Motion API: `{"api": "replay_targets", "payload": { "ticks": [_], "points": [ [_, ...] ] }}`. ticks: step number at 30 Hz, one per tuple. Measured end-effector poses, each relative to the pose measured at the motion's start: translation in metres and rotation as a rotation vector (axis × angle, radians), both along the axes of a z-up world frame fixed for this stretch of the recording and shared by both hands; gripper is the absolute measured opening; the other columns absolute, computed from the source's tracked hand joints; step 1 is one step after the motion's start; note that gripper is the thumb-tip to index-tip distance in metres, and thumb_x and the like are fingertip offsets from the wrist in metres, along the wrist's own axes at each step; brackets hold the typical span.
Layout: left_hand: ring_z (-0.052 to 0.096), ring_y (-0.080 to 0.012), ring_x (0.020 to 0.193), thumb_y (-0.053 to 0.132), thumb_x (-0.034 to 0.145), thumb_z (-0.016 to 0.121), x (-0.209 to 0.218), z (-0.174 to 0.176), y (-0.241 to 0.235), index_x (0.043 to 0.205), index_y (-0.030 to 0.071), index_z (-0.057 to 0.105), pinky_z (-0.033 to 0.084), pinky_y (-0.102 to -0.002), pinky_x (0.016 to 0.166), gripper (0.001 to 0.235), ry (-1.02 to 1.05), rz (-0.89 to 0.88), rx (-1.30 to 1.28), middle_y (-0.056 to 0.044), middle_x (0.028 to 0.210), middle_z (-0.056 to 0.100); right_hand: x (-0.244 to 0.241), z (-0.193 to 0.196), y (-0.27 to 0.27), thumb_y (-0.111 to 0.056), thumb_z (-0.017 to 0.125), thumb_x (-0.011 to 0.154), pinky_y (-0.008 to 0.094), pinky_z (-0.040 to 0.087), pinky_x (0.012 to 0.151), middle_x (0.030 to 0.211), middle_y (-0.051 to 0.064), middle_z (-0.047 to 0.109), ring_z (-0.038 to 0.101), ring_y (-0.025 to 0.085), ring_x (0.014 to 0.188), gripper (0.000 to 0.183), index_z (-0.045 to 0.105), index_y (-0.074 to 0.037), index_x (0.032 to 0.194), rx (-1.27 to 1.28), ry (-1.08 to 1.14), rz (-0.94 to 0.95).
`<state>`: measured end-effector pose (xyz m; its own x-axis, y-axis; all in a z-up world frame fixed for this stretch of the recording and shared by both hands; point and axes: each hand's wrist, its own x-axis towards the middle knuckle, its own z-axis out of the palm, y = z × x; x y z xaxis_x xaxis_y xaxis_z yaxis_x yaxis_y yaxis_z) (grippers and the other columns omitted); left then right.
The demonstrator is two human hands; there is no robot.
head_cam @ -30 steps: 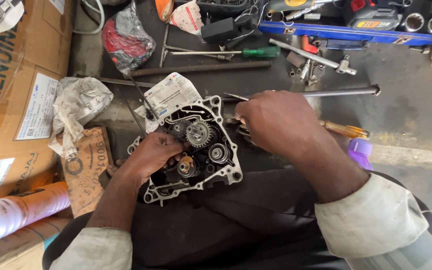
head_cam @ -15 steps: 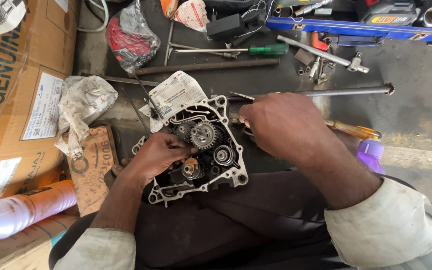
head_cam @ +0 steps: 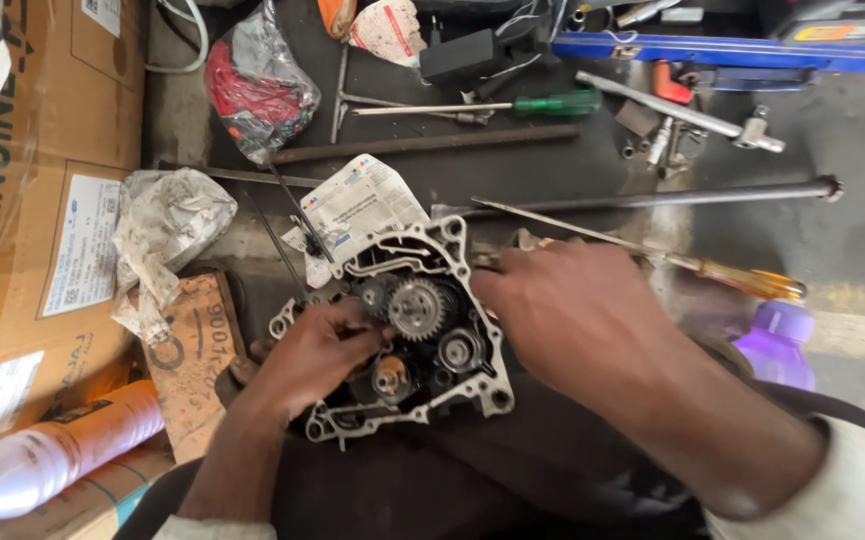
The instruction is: The person sits on the workshop floor and works on a motorcycle engine crankcase. They wipe parts and the crankcase with a rag, then fit gears, bearings and shafts into the crankcase by hand, pressing components into place.
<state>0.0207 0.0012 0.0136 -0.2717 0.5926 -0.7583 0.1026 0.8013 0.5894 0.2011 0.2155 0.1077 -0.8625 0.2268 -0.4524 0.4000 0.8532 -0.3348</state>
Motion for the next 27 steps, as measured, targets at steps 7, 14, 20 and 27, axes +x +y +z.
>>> {"api": "replay_targets", "payload": {
  "ticks": [7, 14, 20, 27],
  "points": [
    [0.051, -0.0132, 0.060, 0.025, 0.093, 0.071, 0.000, -0.004, -0.002, 0.081, 0.001, 0.068, 0.041, -0.035, 0.056, 0.027, -0.015, 0.002, -0.005, -0.003, 0.066, 0.056, 0.004, -0.003, 0.022, -0.027, 0.057, 0.095, 0.044, 0.059, 0.078, 0.103, 0.001, 0.070, 0.070, 0.026, 0.102, 0.024, 0.066, -0.023, 0.117, -0.051, -0.306, 0.006],
    [0.063, -0.0217, 0.097, 0.040, 0.095, 0.066, -0.005, 0.008, -0.017, 0.098, 0.002, 0.075, 0.049, -0.038, 0.089, 0.039, -0.039, -0.125, 0.018, -0.009, 0.104, 0.065, -0.012, 0.000, 0.022, -0.040, 0.053, 0.098, 0.037, 0.060, 0.084, 0.108, -0.012, 0.070, 0.072, 0.016, 0.103, 0.027, 0.064, -0.033, 0.122, -0.036, -0.540, 0.024],
    [0.047, -0.0516, 0.135, 0.060, 0.072, 0.094, 0.004, 0.017, -0.024, 0.138, -0.005, 0.060, 0.040, -0.060, 0.103, 0.098, 0.211, -0.489, 0.165, -0.034, 0.146, 0.040, -0.012, -0.013, 0.019, -0.038, 0.053, 0.097, 0.040, 0.061, 0.082, 0.115, -0.012, 0.067, 0.071, 0.017, 0.109, 0.033, 0.059, -0.041, 0.129, -0.087, -0.639, 0.091],
    [0.066, -0.0358, 0.109, 0.050, 0.066, 0.088, 0.017, 0.018, -0.010, 0.123, 0.001, 0.064, 0.054, -0.043, 0.091, 0.079, 0.296, -0.363, 0.178, -0.017, 0.123, 0.061, -0.002, -0.029, 0.012, -0.040, 0.055, 0.095, 0.039, 0.060, 0.083, 0.118, -0.011, 0.066, 0.071, 0.017, 0.110, 0.035, 0.061, -0.038, 0.129, -0.087, -0.601, 0.098]
  ]
}}
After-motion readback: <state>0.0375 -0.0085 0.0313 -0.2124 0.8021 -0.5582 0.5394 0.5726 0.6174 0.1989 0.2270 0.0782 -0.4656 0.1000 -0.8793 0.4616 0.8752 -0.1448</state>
